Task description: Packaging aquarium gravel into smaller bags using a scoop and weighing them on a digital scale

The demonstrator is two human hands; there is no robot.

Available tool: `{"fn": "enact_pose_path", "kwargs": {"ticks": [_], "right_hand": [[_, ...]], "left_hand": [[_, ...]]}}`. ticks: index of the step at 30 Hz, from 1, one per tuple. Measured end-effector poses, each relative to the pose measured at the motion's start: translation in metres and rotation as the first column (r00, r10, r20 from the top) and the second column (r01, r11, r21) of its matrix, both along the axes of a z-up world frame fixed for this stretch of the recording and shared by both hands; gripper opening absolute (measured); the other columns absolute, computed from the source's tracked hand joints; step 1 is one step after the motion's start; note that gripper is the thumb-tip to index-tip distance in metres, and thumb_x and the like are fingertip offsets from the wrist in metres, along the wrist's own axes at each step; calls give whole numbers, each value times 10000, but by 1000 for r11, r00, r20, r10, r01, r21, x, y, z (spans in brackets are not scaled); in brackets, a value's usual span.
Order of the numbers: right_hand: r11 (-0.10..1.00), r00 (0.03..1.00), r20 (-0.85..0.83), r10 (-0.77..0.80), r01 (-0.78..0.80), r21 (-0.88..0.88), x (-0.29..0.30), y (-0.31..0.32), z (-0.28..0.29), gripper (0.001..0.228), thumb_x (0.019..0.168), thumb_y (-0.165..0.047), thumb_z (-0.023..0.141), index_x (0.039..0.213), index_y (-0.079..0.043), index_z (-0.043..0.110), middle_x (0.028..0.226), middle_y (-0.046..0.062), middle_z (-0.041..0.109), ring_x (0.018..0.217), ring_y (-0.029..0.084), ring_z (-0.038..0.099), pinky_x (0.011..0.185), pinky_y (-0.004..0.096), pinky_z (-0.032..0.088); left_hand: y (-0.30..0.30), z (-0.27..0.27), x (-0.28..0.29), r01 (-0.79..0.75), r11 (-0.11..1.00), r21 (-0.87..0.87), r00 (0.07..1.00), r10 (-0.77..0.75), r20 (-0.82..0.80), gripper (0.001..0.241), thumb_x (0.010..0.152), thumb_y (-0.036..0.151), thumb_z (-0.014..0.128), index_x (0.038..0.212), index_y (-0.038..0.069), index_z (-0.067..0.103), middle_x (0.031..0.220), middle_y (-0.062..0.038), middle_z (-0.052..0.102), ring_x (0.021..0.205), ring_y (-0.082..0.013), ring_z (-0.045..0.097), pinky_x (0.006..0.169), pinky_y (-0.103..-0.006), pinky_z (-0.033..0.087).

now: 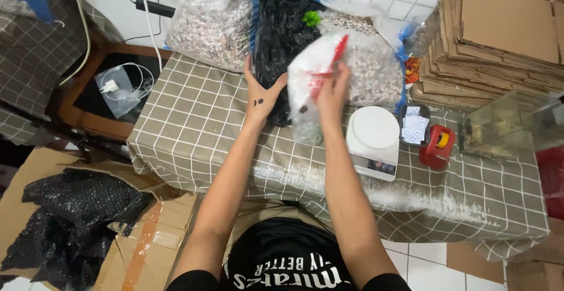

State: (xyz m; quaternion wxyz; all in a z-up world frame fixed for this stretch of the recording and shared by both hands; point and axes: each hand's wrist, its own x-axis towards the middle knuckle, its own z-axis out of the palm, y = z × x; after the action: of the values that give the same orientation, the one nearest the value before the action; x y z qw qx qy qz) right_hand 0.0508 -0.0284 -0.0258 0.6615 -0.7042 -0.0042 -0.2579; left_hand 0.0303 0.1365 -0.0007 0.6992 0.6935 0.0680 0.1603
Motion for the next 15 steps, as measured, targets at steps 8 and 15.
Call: {"fn": "enact_pose_path", "kwargs": {"ticks": [8, 15], "right_hand": [[938, 977, -32, 213, -195, 286, 32, -11, -28, 193, 1089, -209, 532, 1264, -138, 575, 1116, 3, 551, 1017, 141, 512, 985, 310, 417], [837, 949, -298, 107, -248, -489, -49, -14, 64, 351, 988, -353, 625, 1324, -268, 570, 918, 93, 774, 1013, 387, 728, 875, 499, 536]], "left_hand": [[2, -22, 32, 47, 993, -106, 984, -64, -163, 901, 729, 507, 952, 1433, 112, 553, 1359, -207, 606, 1275, -366, 581, 1027, -526, 485], [59, 5, 11, -235, 971, -41, 969, 230, -89, 675, 789, 425, 907, 1276, 37, 646, 1191, -264, 688, 1150, -391, 659, 956, -531, 506]]}}
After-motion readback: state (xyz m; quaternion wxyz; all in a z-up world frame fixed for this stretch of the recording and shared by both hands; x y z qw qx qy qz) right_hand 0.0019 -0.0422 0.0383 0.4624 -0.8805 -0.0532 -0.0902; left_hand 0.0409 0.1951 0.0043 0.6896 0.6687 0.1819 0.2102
